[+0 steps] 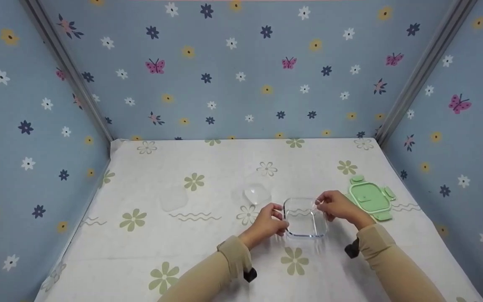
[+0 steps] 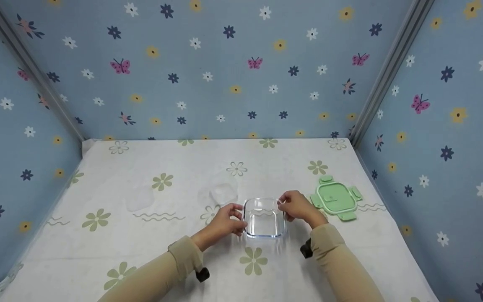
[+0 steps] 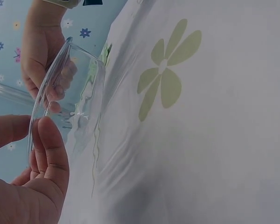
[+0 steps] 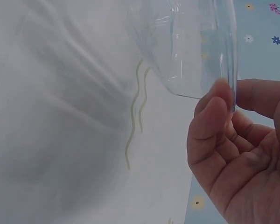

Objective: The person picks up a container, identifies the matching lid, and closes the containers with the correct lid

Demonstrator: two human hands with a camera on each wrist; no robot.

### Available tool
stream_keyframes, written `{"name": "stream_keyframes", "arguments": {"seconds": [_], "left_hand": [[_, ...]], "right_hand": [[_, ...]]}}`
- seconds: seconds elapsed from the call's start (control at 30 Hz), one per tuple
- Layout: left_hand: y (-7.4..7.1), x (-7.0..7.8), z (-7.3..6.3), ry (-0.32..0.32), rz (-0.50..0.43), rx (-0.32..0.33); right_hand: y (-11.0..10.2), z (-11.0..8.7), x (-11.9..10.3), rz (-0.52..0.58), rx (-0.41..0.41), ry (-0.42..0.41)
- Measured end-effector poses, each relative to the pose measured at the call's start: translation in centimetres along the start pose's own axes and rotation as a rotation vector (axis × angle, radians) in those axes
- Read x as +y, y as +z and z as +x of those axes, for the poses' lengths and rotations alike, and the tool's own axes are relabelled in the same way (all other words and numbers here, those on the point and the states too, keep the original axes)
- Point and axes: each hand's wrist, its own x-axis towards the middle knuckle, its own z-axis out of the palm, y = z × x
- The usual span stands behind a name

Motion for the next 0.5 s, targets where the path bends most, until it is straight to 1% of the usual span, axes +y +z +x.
{"name": "stream_keyframes", "arguments": {"seconds": [0.23, 0.5], "left_hand": [[-0.7, -0.2, -0.5, 0.010, -0.027, -0.002], [-1.7, -0.2, -1.3, 0.018, -0.013, 0.006]], "right_hand": [[0.7, 0.1, -0.7, 0.028, -0.015, 0.000], [1.3, 0.3, -1.6, 0.022, -0.018, -0.011]]}}
